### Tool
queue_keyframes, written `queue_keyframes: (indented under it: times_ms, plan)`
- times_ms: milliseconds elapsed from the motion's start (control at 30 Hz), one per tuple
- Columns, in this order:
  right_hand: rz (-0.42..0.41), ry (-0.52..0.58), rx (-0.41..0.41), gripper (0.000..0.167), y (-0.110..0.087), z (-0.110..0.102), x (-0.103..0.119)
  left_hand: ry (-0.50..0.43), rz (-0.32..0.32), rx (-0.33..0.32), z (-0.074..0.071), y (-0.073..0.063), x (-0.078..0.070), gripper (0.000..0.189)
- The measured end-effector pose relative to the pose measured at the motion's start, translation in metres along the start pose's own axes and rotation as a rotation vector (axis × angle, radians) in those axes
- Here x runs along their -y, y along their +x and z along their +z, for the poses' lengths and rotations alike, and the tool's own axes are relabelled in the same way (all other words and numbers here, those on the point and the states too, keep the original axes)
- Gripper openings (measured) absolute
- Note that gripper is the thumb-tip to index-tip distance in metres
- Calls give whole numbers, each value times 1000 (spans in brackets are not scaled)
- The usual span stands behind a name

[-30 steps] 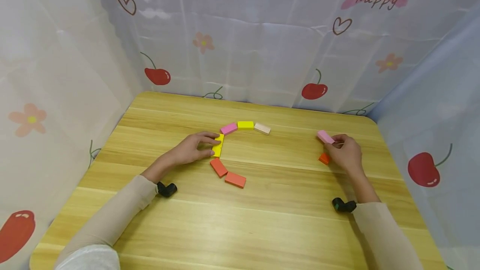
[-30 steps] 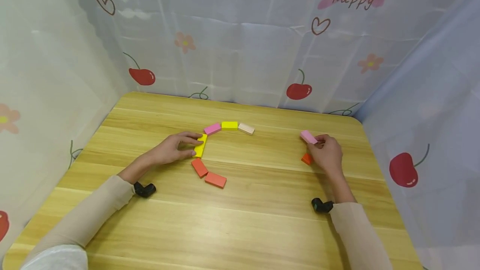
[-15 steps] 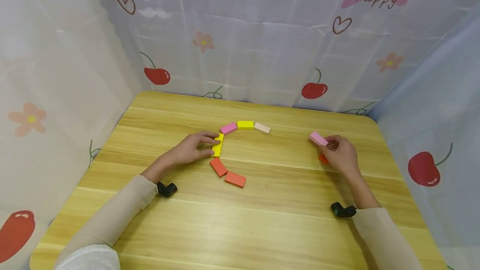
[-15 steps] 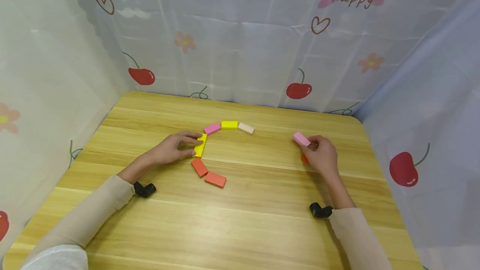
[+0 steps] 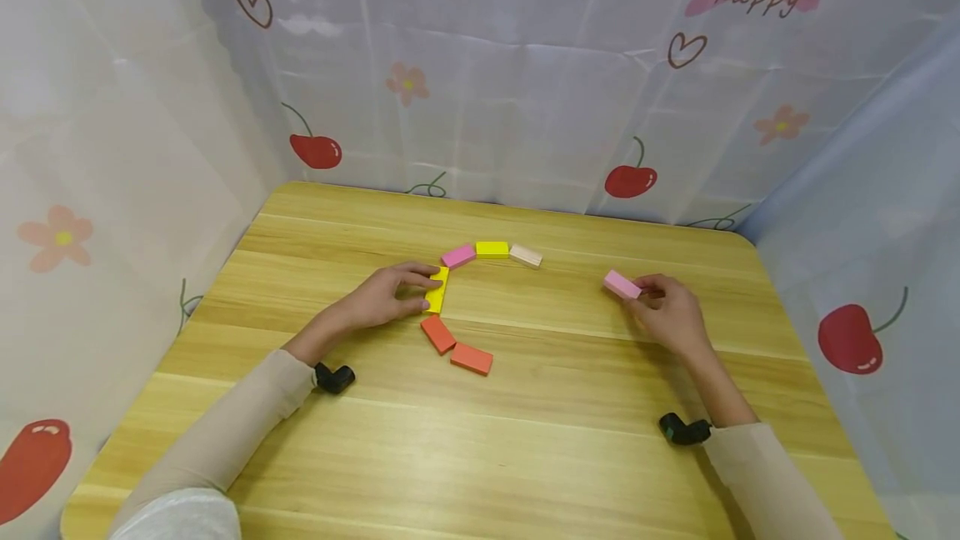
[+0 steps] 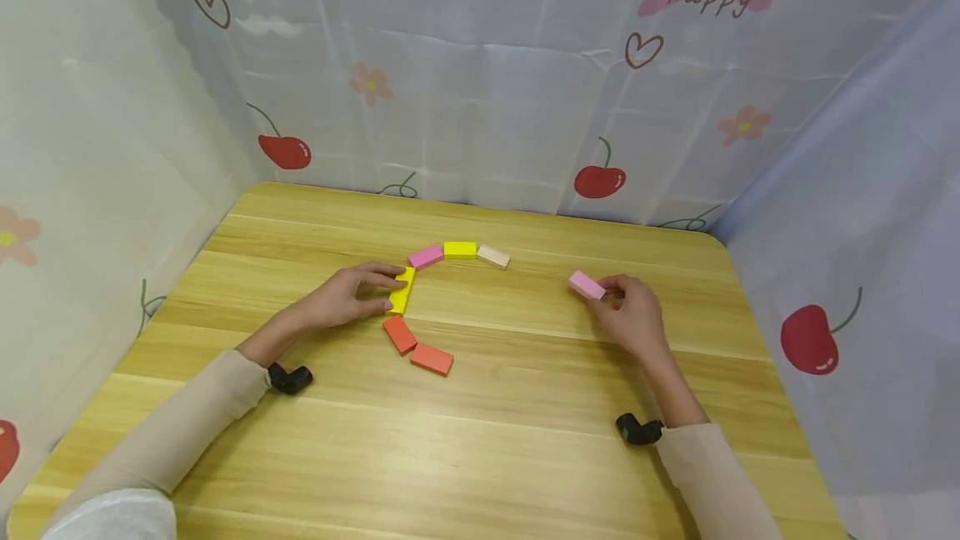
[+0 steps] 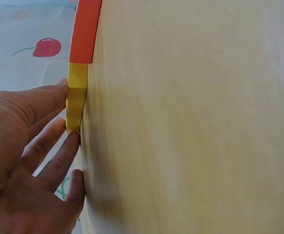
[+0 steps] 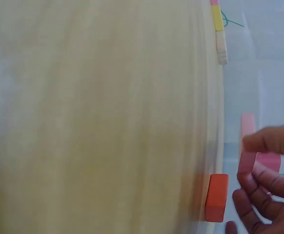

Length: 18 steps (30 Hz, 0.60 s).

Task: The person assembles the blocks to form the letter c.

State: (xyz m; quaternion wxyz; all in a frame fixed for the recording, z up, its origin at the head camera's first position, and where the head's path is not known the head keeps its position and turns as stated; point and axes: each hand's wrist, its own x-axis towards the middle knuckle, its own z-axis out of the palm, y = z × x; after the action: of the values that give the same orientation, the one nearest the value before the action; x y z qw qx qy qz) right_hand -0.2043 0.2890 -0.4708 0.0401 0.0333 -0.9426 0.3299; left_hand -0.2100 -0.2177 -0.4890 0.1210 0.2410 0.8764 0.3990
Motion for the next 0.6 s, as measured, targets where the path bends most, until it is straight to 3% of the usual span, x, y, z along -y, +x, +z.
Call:
queue_keyframes:
  times_ms: [333,600]
  plan:
    - [-154,14,16,34,-7,9,4,7,3,1,-1,2,3,41]
    - [-196,-12,93,32,-10,13,6,3,-3,3,-1,1,1,42]
